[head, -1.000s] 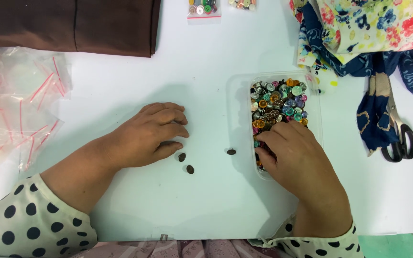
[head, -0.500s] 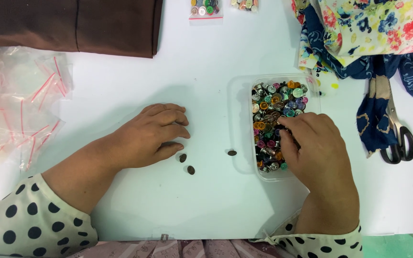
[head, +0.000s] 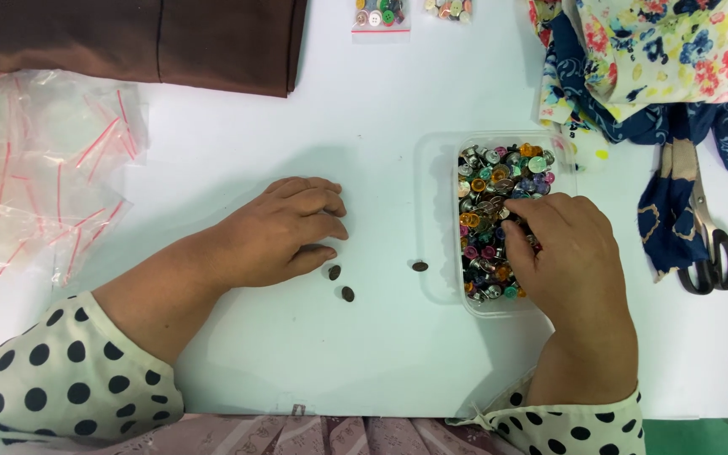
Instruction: Sorting various colored buttons from a container and placing them into groups and small bags
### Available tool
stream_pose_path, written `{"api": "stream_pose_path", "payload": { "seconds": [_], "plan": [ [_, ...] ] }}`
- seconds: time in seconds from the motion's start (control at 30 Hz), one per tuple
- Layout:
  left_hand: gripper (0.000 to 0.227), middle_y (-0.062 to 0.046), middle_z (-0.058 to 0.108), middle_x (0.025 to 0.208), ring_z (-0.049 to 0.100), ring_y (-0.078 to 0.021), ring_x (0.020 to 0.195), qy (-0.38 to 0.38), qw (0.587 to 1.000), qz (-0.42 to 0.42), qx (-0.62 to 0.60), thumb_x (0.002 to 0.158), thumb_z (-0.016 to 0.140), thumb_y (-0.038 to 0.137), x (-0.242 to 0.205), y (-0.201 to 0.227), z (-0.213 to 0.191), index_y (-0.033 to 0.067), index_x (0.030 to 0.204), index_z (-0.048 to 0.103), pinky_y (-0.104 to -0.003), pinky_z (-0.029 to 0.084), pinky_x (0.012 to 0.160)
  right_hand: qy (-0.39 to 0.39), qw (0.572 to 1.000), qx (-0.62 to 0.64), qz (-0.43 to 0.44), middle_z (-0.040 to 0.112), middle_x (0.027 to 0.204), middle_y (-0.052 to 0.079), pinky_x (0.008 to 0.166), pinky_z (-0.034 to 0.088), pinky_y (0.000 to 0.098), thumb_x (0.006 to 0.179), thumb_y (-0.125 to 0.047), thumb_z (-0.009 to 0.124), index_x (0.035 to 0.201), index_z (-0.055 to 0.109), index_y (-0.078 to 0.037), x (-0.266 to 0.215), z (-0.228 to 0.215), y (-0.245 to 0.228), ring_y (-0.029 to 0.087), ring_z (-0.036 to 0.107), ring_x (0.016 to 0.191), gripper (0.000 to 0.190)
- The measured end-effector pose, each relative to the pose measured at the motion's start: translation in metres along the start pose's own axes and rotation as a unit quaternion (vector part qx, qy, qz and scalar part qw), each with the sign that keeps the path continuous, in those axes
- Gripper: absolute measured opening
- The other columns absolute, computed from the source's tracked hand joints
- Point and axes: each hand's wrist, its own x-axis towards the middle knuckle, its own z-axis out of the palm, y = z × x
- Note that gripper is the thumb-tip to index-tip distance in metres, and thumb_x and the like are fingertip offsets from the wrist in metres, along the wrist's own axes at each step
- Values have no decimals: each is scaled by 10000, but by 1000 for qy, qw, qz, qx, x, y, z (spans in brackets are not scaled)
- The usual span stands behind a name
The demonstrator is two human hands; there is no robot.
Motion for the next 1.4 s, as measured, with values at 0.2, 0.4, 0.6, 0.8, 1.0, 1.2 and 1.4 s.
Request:
{"api": "stream_pose_path", "payload": {
  "seconds": [0.2, 0.4, 0.6, 0.8, 1.0, 1.2, 1.4],
  "plan": [
    [203, -44, 622, 1195, 542, -361, 1336, 8, 1000, 22, 6, 920, 757, 221, -2, -3, 1, 153, 1102, 697, -495, 436, 1082, -16, 1000, -17, -4, 722, 1005, 128, 852, 516, 469, 1000, -112, 714, 1200, 759, -15, -3, 1, -1, 333, 654, 928, 226],
    [282, -22, 634, 1174, 533, -348, 1335, -17, 998, 55, -1, 866, 807, 290, 1, 5, -3, 163, 1090, 693, -498, 381, 1102, -37, 998, -47, 14, 719, 979, 111, 806, 508, 486, 994, -173, 721, 1203, 771, -57, -4, 3, 4, 349, 657, 903, 244],
    [132, -26, 614, 1144, 572, -336, 1287, 21, 996, 90, -4, 946, 716, 152, -3, 2, 4, 141, 1074, 684, -469, 399, 1096, -51, 996, -68, 6, 747, 1078, 118, 899, 526, 463, 1017, -164, 746, 1253, 788, -61, -9, 5, 3, 350, 682, 991, 261],
    [259, -26, 619, 1131, 563, -343, 1288, 6, 996, 88, -9, 951, 718, 385, -1, 7, 0, 156, 1072, 709, -506, 380, 1107, -74, 991, -107, 33, 737, 1062, 113, 892, 516, 485, 1021, -253, 711, 1278, 785, -111, -8, 4, 5, 370, 683, 1017, 303],
    [367, -24, 628, 1179, 531, -336, 1325, -28, 995, 96, 3, 854, 788, 466, -4, 15, 9, 181, 1068, 700, -550, 329, 1153, -72, 992, -94, 45, 735, 1096, 94, 935, 502, 485, 1022, -239, 723, 1289, 780, -109, -10, 3, 1, 360, 675, 1059, 303],
    [148, -7, 642, 1155, 556, -295, 1291, -4, 993, 114, 28, 910, 753, 310, -3, 14, 12, 189, 980, 705, -509, 340, 1140, -78, 991, -100, 51, 734, 1083, 78, 949, 494, 480, 1005, -261, 718, 1270, 782, -136, -8, 4, 1, 346, 676, 1056, 300],
    [168, -12, 637, 1177, 547, -301, 1311, -13, 993, 113, 25, 874, 753, 287, -4, 13, 12, 188, 1005, 715, -517, 336, 1148, -85, 990, -97, 58, 735, 1105, 72, 945, 496, 490, 1006, -275, 712, 1280, 776, -139, -10, 6, 4, 344, 677, 1065, 312]
  ]
}}
